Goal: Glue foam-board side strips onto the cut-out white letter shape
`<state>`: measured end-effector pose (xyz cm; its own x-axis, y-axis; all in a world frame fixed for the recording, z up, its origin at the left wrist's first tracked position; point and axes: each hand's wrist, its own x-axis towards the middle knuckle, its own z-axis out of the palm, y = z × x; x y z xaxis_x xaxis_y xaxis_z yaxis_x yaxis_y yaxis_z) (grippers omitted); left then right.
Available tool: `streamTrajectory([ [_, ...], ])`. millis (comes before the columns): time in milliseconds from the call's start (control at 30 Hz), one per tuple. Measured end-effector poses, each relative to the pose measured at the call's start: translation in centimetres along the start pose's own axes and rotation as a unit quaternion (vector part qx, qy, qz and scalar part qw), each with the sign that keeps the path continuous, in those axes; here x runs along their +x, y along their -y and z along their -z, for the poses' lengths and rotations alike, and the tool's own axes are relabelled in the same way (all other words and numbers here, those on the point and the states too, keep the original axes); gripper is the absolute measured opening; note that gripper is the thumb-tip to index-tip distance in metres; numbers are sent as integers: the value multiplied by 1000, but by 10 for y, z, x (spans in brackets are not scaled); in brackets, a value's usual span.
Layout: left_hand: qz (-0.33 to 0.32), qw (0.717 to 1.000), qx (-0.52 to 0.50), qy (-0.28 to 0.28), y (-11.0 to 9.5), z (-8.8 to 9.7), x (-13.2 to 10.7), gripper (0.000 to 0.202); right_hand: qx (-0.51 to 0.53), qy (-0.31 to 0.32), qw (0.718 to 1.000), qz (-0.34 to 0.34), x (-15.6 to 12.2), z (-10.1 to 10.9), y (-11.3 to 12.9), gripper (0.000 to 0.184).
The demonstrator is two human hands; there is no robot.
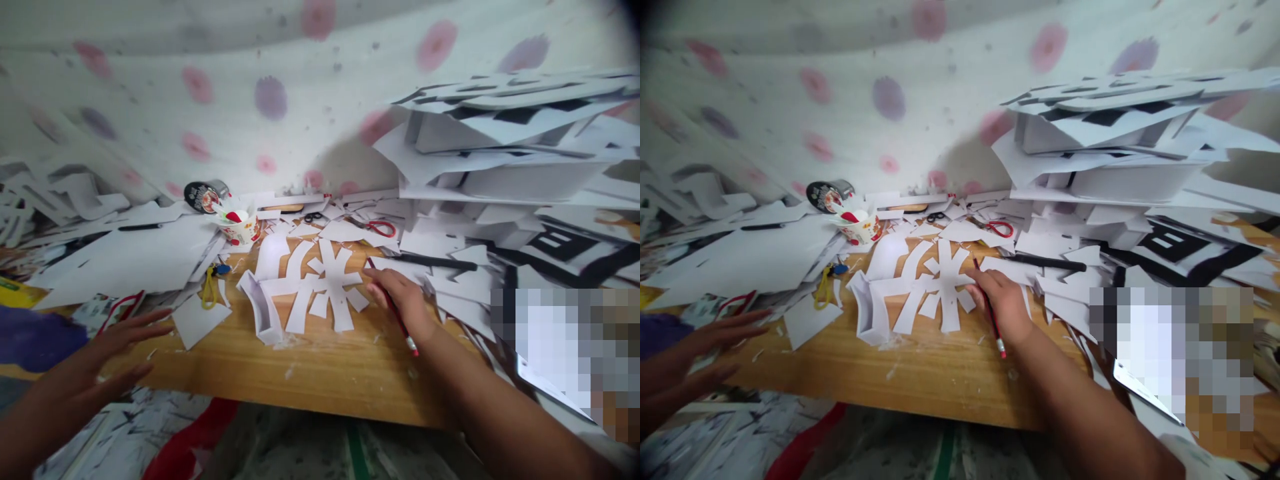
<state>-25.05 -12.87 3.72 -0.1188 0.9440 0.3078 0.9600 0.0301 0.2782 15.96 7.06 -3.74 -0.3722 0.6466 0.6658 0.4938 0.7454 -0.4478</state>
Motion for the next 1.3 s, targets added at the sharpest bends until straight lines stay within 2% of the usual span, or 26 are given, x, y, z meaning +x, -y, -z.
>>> streamTrajectory([
  [100, -36, 995, -68, 59, -16, -10, 22, 31, -3, 30, 1000, -7, -2, -2, -2, 27],
  [167, -86, 991, -53, 84, -31, -19, 37, 26, 3, 75, 997, 7, -2, -3, -3, 25],
  [300, -169, 983, -70, 35, -64, -38, 57, 20, 25, 191, 980, 59, 1, -5, 2, 21],
  [400, -227, 969, -88, 35, -93, -49, 61, 17, 69, 254, 962, 69, -1, -5, 8, 14],
  [500, -252, 958, -131, 37, -125, -61, 59, 18, 138, 198, 970, 11, -4, -4, 7, 15],
  [567, -265, 949, -154, 73, -144, -75, 56, 19, 146, 152, 977, -29, -5, -5, 2, 15],
  [667, -267, 946, -132, 127, -165, -102, 52, 24, 122, 156, 980, -34, -2, -11, -9, 12],
  [800, -241, 953, -65, 174, -173, -133, 52, 39, 101, 187, 977, -20, 3, -19, -14, 19],
  [900, -221, 958, -51, 178, -174, -144, 52, 47, 108, 182, 977, -15, 2, -17, -11, 8],
  [1033, -220, 959, -84, 160, -175, -145, 49, 41, 108, 118, 986, -55, 0, -4, -9, 11],
  [1100, -231, 955, -106, 153, -174, -143, 47, 35, 102, 106, 987, -71, 1, 0, -10, 14],
  [1167, -237, 954, -126, 133, -171, -140, 45, 28, 96, 117, 986, -70, 2, -1, -11, 13],
  [1300, -229, 959, -154, 69, -164, -134, 46, 20, 86, 179, 979, -35, 3, -14, -11, 18],
])
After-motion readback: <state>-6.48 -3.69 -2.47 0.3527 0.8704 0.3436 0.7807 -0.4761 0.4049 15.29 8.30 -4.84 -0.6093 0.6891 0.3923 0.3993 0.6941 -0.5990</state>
